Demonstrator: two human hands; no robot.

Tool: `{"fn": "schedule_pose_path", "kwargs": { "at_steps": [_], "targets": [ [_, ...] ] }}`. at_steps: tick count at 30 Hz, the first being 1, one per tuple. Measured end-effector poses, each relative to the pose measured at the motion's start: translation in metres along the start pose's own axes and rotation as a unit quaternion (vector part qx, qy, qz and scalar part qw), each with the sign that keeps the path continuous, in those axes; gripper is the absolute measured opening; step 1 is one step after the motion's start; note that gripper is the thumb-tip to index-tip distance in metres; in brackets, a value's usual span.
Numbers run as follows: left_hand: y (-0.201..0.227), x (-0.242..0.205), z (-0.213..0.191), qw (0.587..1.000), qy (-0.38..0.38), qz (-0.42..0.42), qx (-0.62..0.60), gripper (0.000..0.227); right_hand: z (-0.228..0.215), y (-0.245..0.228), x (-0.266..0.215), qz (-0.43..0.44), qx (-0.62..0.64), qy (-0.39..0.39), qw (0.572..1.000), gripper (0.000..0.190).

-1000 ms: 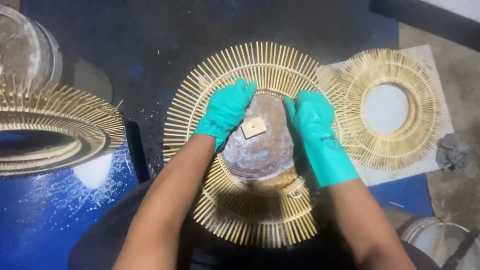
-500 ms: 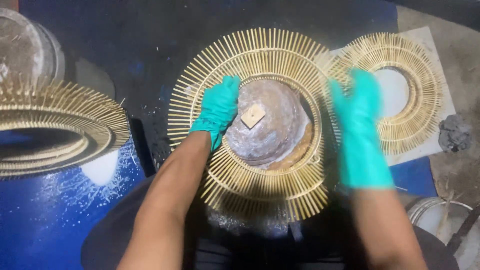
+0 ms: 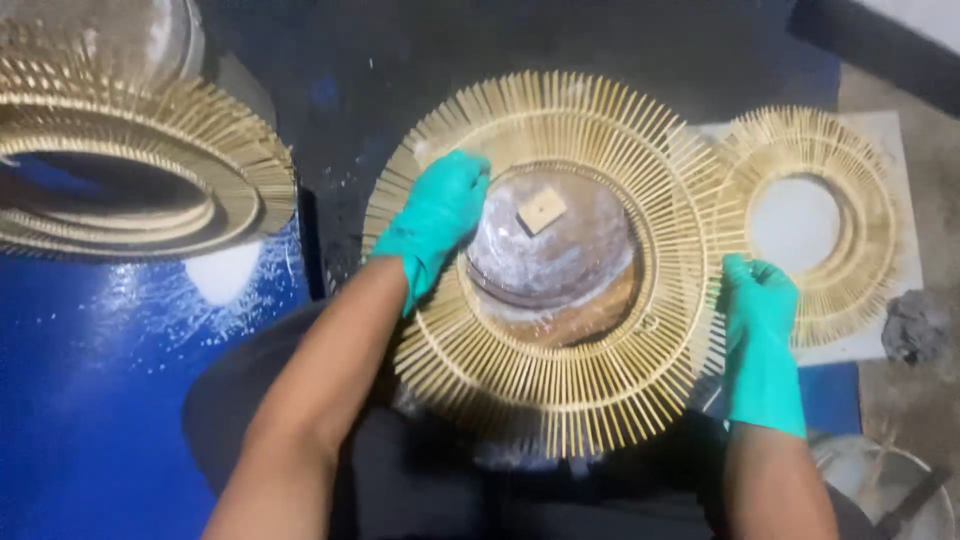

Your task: Assembling circular bamboo decorative frames by inserting rods and applying adhesive and fasteners.

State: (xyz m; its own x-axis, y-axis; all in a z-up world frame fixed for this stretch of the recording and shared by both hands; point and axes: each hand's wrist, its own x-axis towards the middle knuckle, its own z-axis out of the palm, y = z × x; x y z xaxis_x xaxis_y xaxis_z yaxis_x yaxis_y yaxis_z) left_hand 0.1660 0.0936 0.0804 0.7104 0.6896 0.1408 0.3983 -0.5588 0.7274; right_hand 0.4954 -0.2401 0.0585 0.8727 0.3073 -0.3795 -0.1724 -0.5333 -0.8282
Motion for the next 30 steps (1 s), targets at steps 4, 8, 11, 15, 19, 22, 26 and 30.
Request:
{"fn": "schedule_pose_path", "kwargs": {
  "at_steps": [4,8,11,15,19,22,26,30],
  "targets": [
    [0.040,0.014,0.002,0.998,0.032,0.024,0.049,0.028,0.003,-0.007,0.009,-0.125,-0.200,0.021,0.971,0.029],
    [0.034,0.040,0.037,0.993,0.018,0.055,0.105,0.025,0.055,-0.048,0.001,-0.315,-0.331,0.078,0.886,0.031],
    [0.022,0.047,0.054,0.980,-0.054,0.010,0.192,0.018,0.121,-0.108,-0.029,-0.447,-0.320,0.004,0.835,0.034],
    [0.025,0.051,0.048,0.981,-0.031,0.020,0.192,0.014,0.197,-0.147,-0.033,-0.431,-0.427,-0.128,0.785,0.039],
    [0.013,0.051,0.057,0.982,0.011,0.047,0.185,0.014,0.207,-0.141,-0.034,-0.524,-0.425,-0.116,0.729,0.041],
    [0.022,0.052,0.062,0.980,0.004,0.032,0.197,0.009,0.205,-0.146,-0.042,-0.502,-0.413,-0.102,0.753,0.042],
    [0.025,0.057,0.063,0.975,0.001,0.031,0.218,0.011,0.203,-0.138,-0.042,-0.509,-0.420,-0.081,0.747,0.041],
    [0.021,0.056,0.066,0.980,0.014,0.032,0.197,0.018,0.206,-0.134,-0.038,-0.502,-0.434,-0.070,0.745,0.042]
  ]
}}
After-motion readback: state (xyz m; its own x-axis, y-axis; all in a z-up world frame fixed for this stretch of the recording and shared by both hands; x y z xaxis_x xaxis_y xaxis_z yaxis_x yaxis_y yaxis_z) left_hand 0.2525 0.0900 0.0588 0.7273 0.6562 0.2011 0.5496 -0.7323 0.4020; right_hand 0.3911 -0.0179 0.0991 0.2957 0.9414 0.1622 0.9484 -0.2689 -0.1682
